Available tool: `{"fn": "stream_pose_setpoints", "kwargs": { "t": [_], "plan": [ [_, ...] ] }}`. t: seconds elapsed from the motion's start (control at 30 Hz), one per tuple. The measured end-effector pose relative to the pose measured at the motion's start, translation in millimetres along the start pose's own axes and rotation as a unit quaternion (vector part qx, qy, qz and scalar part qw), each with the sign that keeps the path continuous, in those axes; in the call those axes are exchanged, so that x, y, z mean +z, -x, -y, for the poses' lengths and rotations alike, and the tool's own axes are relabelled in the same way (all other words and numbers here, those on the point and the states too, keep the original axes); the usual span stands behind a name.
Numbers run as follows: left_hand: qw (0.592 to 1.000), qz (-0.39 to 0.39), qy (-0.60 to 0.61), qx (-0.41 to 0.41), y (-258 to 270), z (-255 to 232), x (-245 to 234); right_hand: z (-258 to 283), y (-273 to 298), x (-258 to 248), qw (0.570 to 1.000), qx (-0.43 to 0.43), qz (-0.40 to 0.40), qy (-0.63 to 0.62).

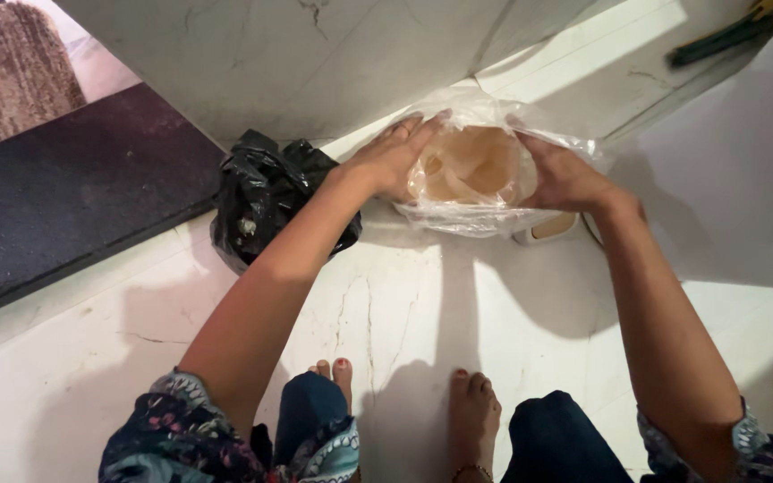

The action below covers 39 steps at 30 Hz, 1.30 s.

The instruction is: The person removes a full plastic liner from a small trash bin, ties it closed, sets it aside, and then places a new clear plastic liner into the bin and replaces the lid.

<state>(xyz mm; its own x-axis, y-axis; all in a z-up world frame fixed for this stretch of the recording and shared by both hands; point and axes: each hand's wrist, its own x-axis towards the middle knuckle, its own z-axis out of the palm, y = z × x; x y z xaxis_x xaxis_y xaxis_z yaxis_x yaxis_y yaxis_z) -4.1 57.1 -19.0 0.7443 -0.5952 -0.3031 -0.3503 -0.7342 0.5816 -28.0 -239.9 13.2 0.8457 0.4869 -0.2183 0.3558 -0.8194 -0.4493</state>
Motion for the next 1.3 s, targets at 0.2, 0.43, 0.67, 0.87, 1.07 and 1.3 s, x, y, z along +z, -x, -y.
{"fn": "stream_pose_setpoints", "kwargs": {
  "t": [0.2,0.43,0.67,0.87,1.07,1.3],
  "plan": [
    [0.998,0.046,-0.036,-0.029,-16.4,2.1,-2.9,-8.6,-8.5,2.4,0.964,0.123,0.019,-0.236],
    [0.996,0.054,-0.068,-0.014,-21.1,6.6,-7.6,21.7,15.0,-8.8,0.979,0.108,0.114,0.127],
    [0.987,0.074,-0.137,-0.05,-14.4,-3.0,-31.7,73.4,37.1,-17.6,0.98,0.062,0.173,0.081],
    [0.991,0.087,-0.093,-0.048,-8.6,6.0,-20.9,44.4,50.9,16.3,0.993,0.022,-0.087,-0.07],
    [0.987,0.059,-0.135,-0.058,4.1,-4.5,-28.1,60.3,64.6,28.5,0.963,0.151,-0.223,0.009],
    [0.99,0.064,-0.115,-0.053,2.1,1.1,-28.9,15.5,46.7,23.0,0.98,0.166,-0.098,0.04]
  ]
}}
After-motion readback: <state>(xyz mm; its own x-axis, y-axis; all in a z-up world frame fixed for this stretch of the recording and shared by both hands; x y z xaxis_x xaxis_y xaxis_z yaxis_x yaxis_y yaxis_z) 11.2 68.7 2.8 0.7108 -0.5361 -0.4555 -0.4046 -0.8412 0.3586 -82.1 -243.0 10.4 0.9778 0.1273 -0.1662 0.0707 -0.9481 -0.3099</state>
